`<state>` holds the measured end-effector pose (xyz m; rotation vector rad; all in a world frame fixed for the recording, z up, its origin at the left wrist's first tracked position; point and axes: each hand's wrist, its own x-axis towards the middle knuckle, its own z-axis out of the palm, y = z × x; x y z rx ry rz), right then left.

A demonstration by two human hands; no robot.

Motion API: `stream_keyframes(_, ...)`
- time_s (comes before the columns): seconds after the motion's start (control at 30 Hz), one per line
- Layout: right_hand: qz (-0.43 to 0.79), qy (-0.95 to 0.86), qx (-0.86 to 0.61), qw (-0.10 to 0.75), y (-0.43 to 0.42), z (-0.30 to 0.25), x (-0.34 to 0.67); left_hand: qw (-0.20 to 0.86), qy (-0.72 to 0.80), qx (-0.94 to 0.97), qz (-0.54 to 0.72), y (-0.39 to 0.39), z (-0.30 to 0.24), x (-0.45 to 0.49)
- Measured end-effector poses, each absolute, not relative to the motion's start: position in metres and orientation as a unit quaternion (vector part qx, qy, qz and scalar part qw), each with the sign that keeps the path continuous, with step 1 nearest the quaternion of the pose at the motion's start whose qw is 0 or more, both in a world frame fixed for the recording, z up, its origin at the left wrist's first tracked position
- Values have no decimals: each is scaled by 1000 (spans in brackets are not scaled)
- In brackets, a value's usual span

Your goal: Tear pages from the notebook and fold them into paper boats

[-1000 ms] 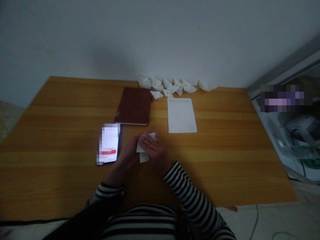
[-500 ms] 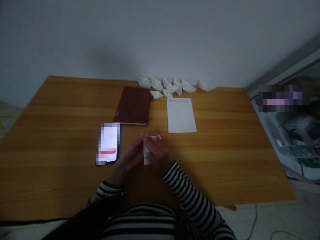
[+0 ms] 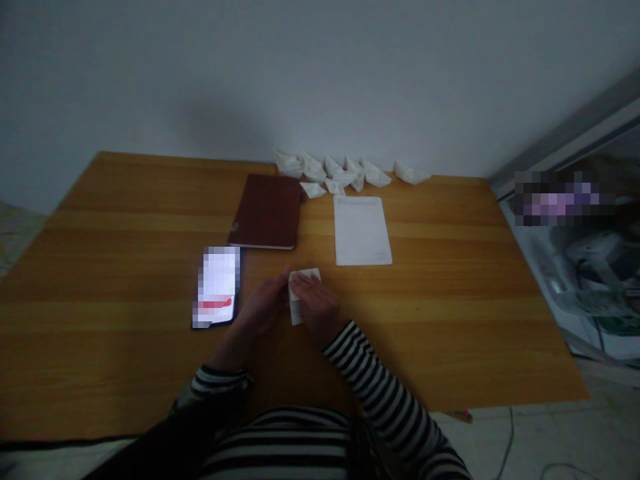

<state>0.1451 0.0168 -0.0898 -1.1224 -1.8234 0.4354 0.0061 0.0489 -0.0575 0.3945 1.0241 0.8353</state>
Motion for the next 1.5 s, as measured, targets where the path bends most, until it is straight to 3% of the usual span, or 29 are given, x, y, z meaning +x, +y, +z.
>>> stream_keyframes(0.3, 181, -782, -403, 439, 11, -90, 139, 774, 480, 193, 366, 54, -55, -8)
stream_keyframes(0.73, 200, -762, -381, 484, 18, -87, 148, 820, 416, 264, 293, 59, -45, -28)
stream_keyframes(0.93, 211, -769, -375, 473, 18, -85, 150, 787, 441, 293, 318, 62, -53, -25)
stream_keyframes(1.3, 176, -711, -420, 536, 19, -83, 156, 825, 382, 277, 311, 55, -45, -17)
stream_keyframes(1.5, 169, -748, -399, 503, 17, -74, 156, 803, 409, 284, 329, 55, -43, -11)
